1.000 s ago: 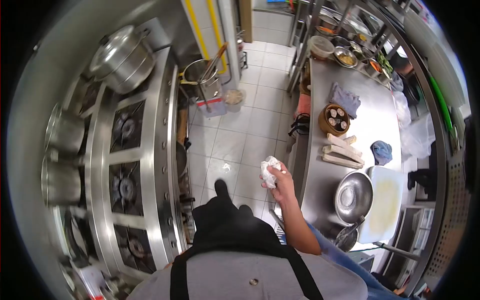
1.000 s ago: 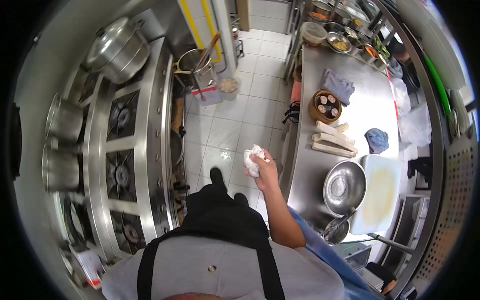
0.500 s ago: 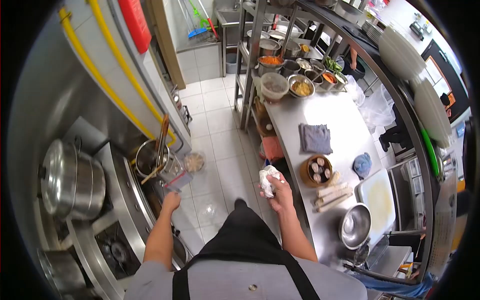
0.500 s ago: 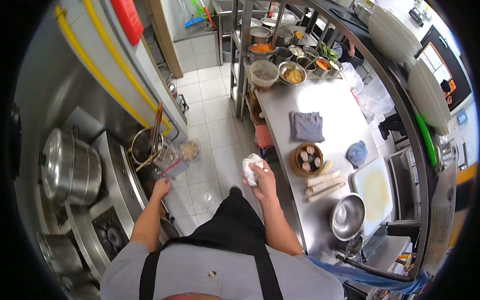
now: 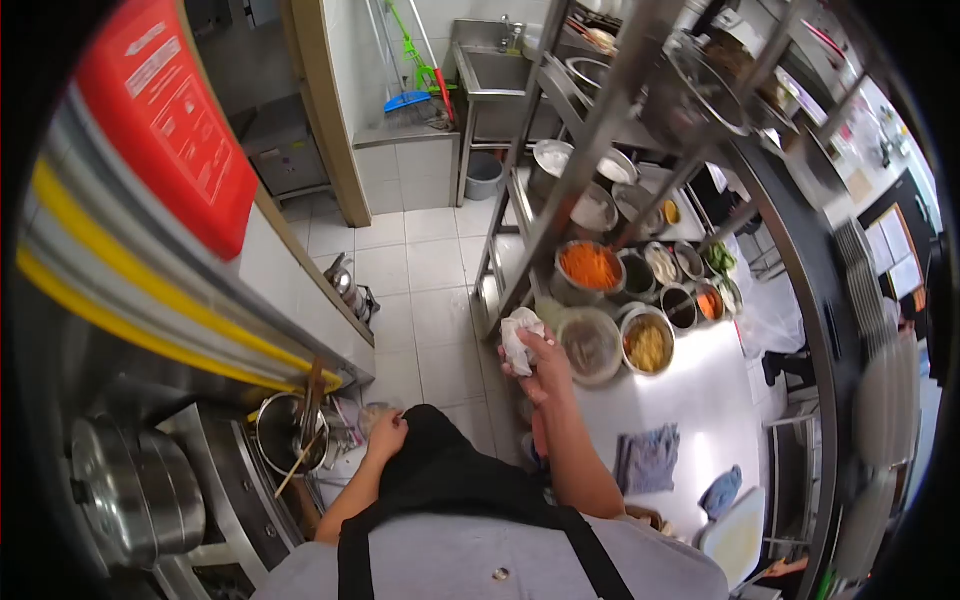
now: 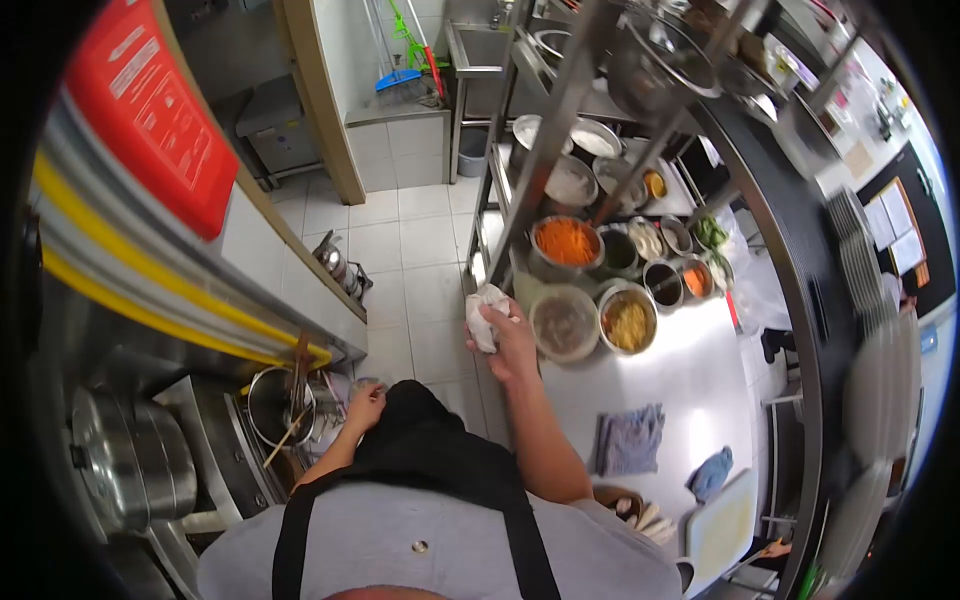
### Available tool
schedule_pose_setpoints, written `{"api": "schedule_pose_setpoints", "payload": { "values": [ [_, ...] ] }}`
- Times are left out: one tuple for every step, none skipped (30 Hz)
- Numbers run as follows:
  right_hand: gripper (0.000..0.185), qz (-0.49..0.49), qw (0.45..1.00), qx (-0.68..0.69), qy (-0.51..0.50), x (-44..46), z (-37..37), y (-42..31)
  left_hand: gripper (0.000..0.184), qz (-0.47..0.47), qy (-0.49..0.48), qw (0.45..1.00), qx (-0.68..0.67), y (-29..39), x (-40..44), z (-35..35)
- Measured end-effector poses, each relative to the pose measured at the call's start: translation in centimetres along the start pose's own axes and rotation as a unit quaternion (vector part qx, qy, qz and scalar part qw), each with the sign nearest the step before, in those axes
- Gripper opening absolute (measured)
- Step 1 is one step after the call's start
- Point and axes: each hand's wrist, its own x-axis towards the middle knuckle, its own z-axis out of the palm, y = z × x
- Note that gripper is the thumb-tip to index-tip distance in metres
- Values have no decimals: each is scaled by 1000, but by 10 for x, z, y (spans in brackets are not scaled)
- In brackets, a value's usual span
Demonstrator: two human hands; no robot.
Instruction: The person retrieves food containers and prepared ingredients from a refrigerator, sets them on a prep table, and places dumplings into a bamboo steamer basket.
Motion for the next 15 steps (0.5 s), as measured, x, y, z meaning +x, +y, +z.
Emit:
{"api": "schedule_pose_setpoints", "payload": {
  "values": [
    [40, 1, 1000, 0, -20, 35, 8, -4, 38, -30, 30, 999, -11, 12, 23, -11],
    [40, 5, 1000, -4, -24, 64, 21, -10, 38, -34, 34, 999, -15, 23, 49, -21],
    [39, 9, 999, 2, -31, 93, 36, -16, 37, -27, 58, 998, -12, 34, 78, -33],
    [38, 12, 999, 9, -38, 121, 49, -21, 37, -19, 82, 996, -7, 41, 108, -45],
    [38, 14, 999, 10, -40, 151, 60, -25, 36, -24, 84, 996, -15, 45, 147, -53],
    [39, 11, 999, 13, -41, 180, 70, -30, 36, -24, 84, 996, -12, 50, 188, -62],
    [40, 7, 999, 17, -37, 206, 79, -35, 36, -7, 82, 996, -19, 60, 228, -72],
    [40, 4, 999, 20, -32, 229, 87, -42, 36, 12, 79, 996, -28, 74, 270, -80],
    [37, 8, 1000, 14, -18, 257, 94, -50, 36, 24, 70, 997, -8, 92, 318, -89],
    [34, 16, 1000, 12, 0, 281, 99, -54, 36, 33, 58, 998, 15, 108, 360, -98],
    [35, 20, 1000, 2, 15, 304, 101, -58, 36, 63, 47, 997, 15, 128, 406, -105],
    [35, 16, 1000, 5, 21, 326, 104, -64, 36, 94, 37, 995, 13, 157, 457, -111],
    [39, 22, 999, -8, 31, 345, 106, -70, 37, 136, 27, 990, 28, 192, 502, -119],
    [44, 29, 998, -18, 43, 364, 108, -75, 37, 176, 14, 983, 44, 228, 547, -125],
    [46, 23, 998, 0, 56, 382, 113, -82, 36, 208, 14, 978, 26, 263, 592, -125]
  ]
}}
